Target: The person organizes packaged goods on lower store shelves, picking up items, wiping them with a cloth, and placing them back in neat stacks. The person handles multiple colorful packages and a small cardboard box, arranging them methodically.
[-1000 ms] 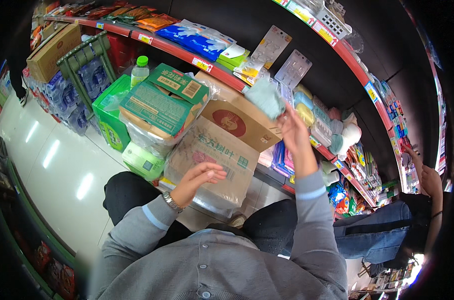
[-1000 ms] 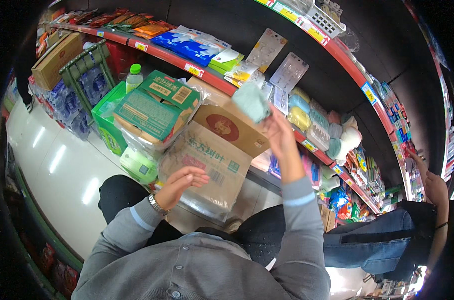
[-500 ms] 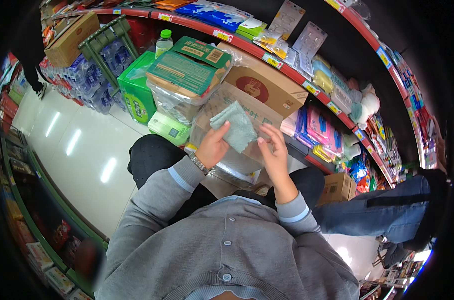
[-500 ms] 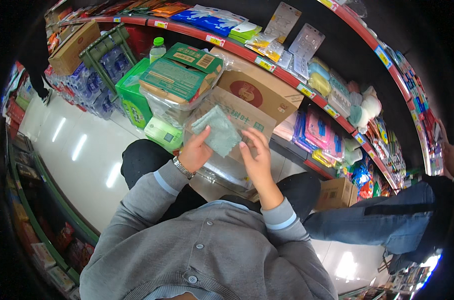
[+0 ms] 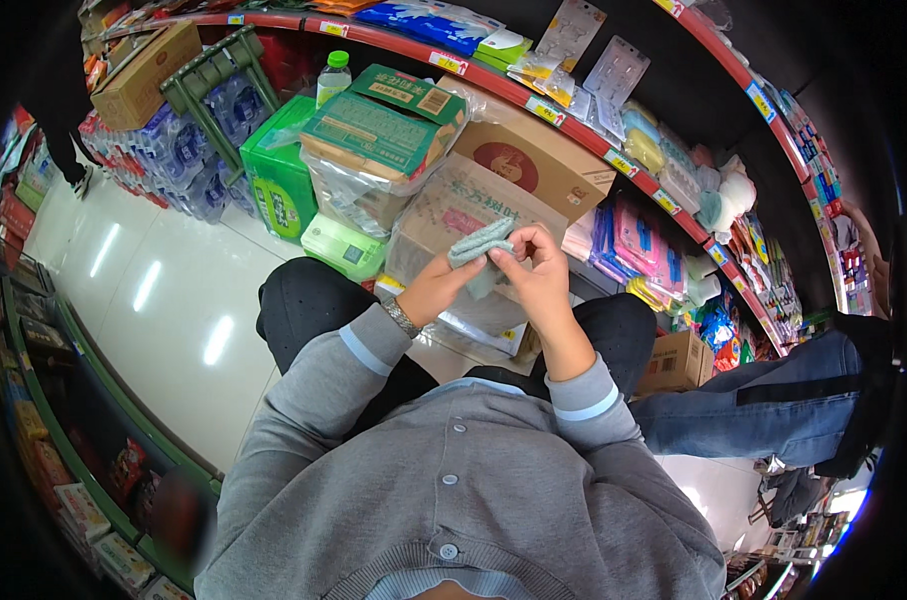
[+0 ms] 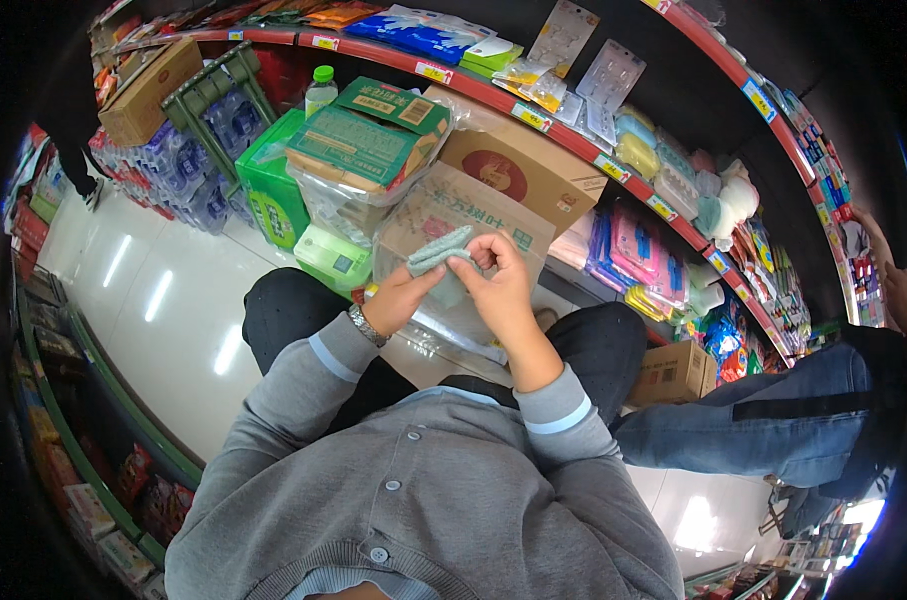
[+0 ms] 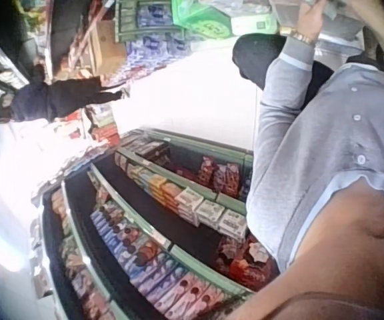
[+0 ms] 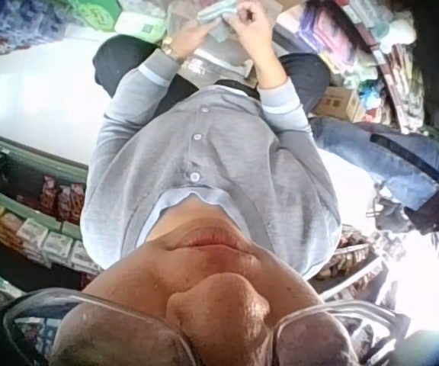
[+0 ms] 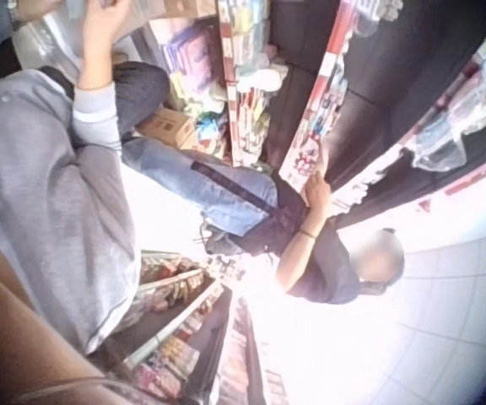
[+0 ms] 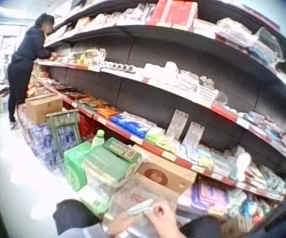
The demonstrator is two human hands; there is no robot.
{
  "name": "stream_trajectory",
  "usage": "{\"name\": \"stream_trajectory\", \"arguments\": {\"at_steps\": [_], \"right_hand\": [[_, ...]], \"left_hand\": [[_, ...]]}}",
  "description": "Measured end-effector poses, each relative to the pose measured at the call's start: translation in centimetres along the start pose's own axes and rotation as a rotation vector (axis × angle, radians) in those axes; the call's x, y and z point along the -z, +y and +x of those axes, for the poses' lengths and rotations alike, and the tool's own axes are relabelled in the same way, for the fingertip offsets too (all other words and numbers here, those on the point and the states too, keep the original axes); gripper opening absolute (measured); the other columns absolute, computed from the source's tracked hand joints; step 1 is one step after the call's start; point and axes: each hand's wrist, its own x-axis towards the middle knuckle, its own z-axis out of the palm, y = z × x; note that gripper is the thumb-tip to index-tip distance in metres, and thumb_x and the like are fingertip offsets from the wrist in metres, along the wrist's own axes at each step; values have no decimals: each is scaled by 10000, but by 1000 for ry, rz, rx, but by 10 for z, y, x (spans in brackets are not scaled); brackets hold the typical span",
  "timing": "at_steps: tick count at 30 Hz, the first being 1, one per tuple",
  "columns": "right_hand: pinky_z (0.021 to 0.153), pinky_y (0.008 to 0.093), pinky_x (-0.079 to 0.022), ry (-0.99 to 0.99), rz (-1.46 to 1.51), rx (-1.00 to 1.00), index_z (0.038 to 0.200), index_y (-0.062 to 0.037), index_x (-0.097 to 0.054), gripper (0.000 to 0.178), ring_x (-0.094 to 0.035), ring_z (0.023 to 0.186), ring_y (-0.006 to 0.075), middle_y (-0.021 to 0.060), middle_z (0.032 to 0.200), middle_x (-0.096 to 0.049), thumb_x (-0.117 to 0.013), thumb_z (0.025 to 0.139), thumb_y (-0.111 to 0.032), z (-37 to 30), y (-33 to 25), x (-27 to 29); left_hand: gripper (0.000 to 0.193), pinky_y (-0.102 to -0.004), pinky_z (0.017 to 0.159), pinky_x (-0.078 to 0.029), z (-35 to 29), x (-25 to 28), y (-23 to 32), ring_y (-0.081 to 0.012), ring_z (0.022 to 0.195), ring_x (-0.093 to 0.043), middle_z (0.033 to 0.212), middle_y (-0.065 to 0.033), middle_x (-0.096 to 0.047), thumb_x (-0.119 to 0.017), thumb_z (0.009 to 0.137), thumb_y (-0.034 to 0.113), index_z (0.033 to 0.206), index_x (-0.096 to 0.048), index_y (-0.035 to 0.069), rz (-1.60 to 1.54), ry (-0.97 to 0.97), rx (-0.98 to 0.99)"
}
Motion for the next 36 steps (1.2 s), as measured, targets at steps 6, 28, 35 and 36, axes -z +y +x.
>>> {"name": "stream_trajectory", "arguments": {"at_steps": [6, 28, 35, 36], "right_hand": [[725, 263, -417, -43, -189, 154, 837, -48, -555, 206, -525, 808, 152, 44, 893, -580, -736, 747, -7, 2, -4, -6], [658, 246, -463, 45, -46, -147, 1000, -34, -492, 232, -577, 738, 103, 54, 864, -589, -671, 853, -41, 2, 33, -10], [678, 200, -425, -42, -16, -153, 1092, -37, -424, 352, -516, 765, 69, 37, 929, -517, -637, 829, 61, -4, 56, 0], [684, 199, -424, -38, -10, -160, 1094, -35, -423, 355, -513, 769, 70, 39, 934, -515, -631, 826, 68, -4, 62, 1]], "left_hand": [[383, -325, 1006, -407, -1, 5, -2, -148, 1143, -548, 1212, -64, -587, -417, 1023, 272, 1283, -518, 10, -394, 32, 42], [341, -302, 974, -425, 10, 16, -19, -156, 1120, -567, 1186, -61, -612, -499, 994, 218, 1270, -527, 20, -304, 208, 280], [301, -347, 1003, -413, 17, 24, -10, -180, 1143, -567, 1207, -65, -619, -454, 1005, 212, 1242, -542, 48, -724, 190, 259], [302, -353, 1009, -408, 18, 24, -9, -184, 1152, -563, 1211, -65, -618, -456, 1004, 215, 1243, -541, 51, -742, 202, 257]]}}
